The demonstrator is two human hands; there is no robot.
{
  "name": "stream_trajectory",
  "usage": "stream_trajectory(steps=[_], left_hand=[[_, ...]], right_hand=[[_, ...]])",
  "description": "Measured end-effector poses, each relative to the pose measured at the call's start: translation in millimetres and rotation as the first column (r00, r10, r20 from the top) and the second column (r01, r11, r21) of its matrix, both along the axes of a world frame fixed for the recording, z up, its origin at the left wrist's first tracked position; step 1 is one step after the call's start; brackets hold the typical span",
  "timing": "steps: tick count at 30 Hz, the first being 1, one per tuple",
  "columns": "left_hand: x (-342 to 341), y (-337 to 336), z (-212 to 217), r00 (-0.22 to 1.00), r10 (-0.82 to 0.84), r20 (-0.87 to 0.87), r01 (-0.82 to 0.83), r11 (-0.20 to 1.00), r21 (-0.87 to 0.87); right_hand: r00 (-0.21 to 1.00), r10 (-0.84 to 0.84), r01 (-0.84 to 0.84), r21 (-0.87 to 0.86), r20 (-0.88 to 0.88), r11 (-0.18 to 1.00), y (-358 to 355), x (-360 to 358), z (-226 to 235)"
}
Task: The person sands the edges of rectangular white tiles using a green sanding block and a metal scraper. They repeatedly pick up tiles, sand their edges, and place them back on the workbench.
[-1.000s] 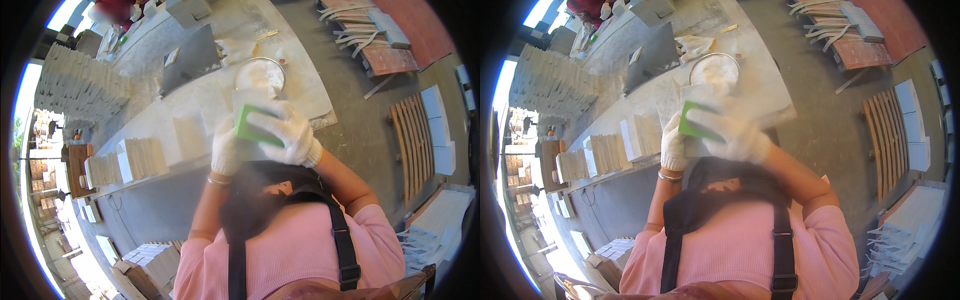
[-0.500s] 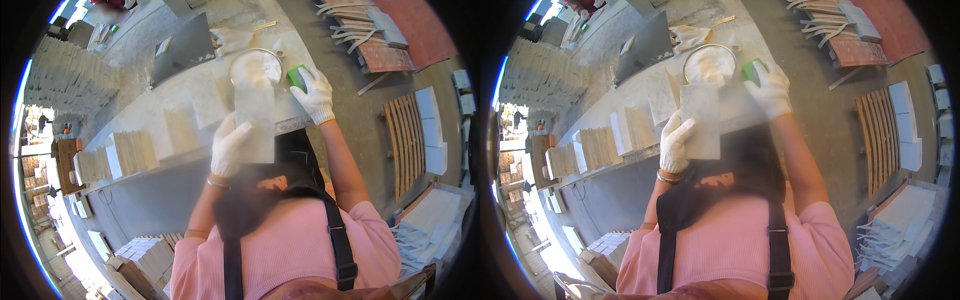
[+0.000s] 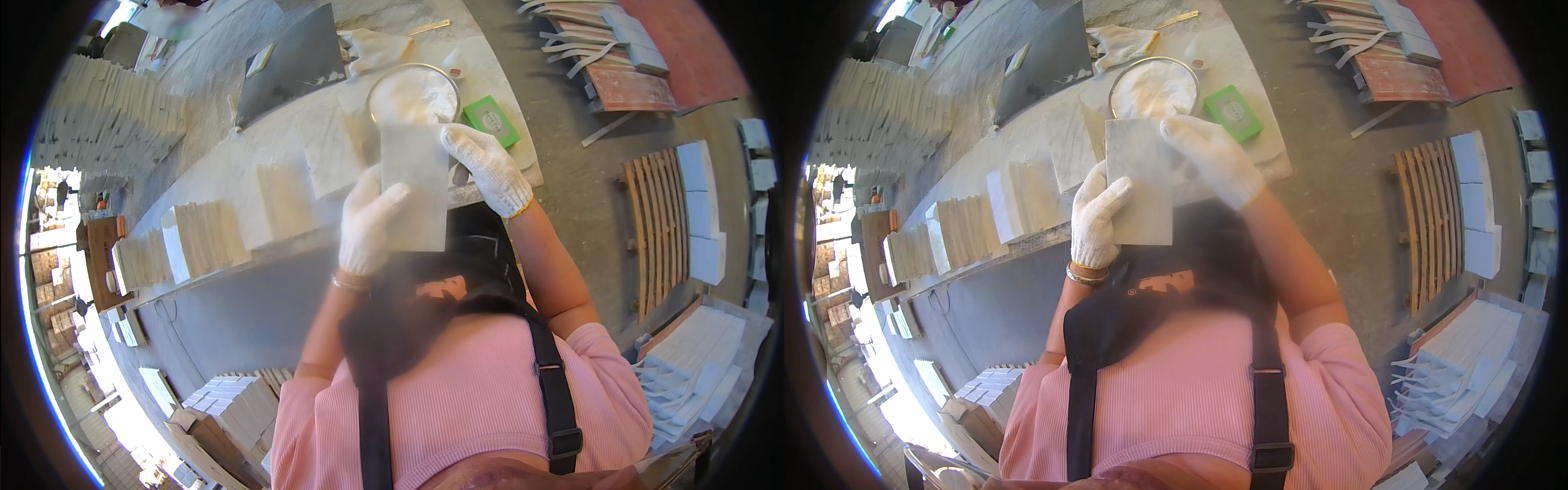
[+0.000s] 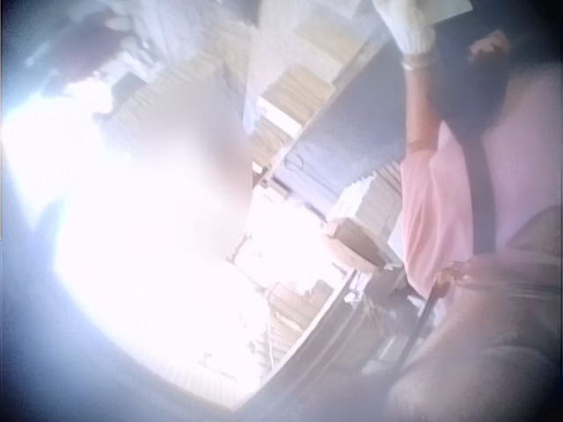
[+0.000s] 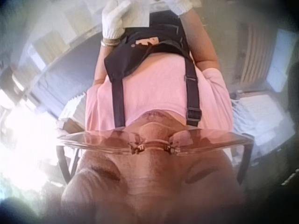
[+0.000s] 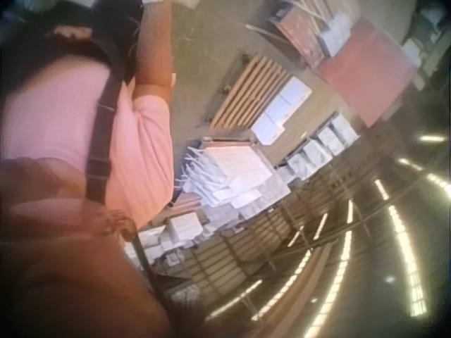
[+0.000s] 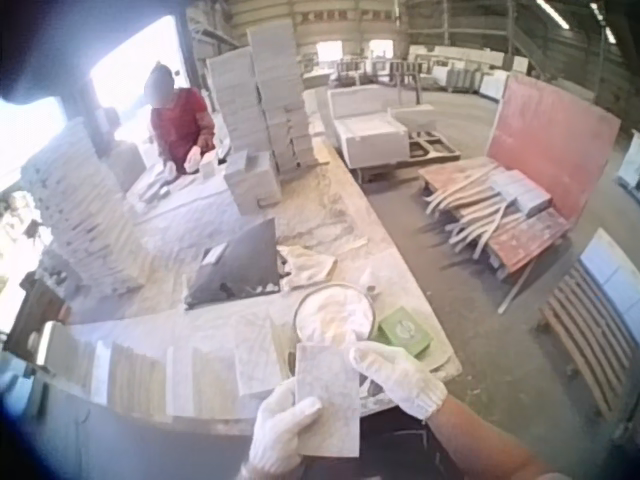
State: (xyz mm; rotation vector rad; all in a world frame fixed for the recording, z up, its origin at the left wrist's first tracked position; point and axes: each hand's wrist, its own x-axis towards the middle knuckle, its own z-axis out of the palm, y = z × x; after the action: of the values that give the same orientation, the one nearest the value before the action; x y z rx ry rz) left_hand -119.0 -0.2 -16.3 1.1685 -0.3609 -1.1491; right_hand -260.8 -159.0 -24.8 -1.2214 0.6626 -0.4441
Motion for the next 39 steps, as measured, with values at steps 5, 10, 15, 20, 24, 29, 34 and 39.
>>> stream_trajectory(steps=[5,10,15,20,24,29,34,39], left_hand=[[7.1,0.3,-1.0,0.998,0.066,0.022,-0.066,0.998,-0.011],[16.7,-2.7,0.0,0.992,0.121,0.028,-0.119,0.992,-0.043],[19.8,-3.7,3.5,0.983,0.182,-0.001,-0.181,0.983,-0.035],[19.8,-2.0,4.2,0.987,0.155,0.041,-0.154,0.988,-0.009],[11.9,1.5,4.6,0.996,0.085,0.027,-0.084,0.996,-0.035],[4.5,5.3,3.0,1.0,0.021,0.008,-0.021,1.0,-0.016],[1.9,5.4,5.1,0.992,0.006,0.123,-0.002,1.0,-0.025],[6.7,-4.0,10.9,0.887,-0.026,0.461,0.007,0.999,0.043]], right_hand=[[0.986,0.121,-0.125,-0.023,-0.114,0.992,23.2,-5.9,-1.9],[0.955,0.272,-0.268,0.054,-0.12,0.962,54.2,-22.1,-4.6],[0.95,0.271,-0.288,-0.098,-0.155,0.953,50.4,-36.9,-4.1],[0.978,0.185,-0.171,0.138,-0.094,0.976,38.8,-43.3,6.9],[0.974,0.193,-0.181,0.105,-0.118,0.978,47.7,-30.4,10.8],[0.973,0.176,-0.17,0.049,-0.153,0.984,58.3,-24.7,14.1],[0.982,0.102,-0.106,-0.016,-0.156,0.994,61.7,-31.2,14.1],[0.987,0.065,-0.083,-0.115,-0.15,0.99,66.2,-37.8,7.5]])
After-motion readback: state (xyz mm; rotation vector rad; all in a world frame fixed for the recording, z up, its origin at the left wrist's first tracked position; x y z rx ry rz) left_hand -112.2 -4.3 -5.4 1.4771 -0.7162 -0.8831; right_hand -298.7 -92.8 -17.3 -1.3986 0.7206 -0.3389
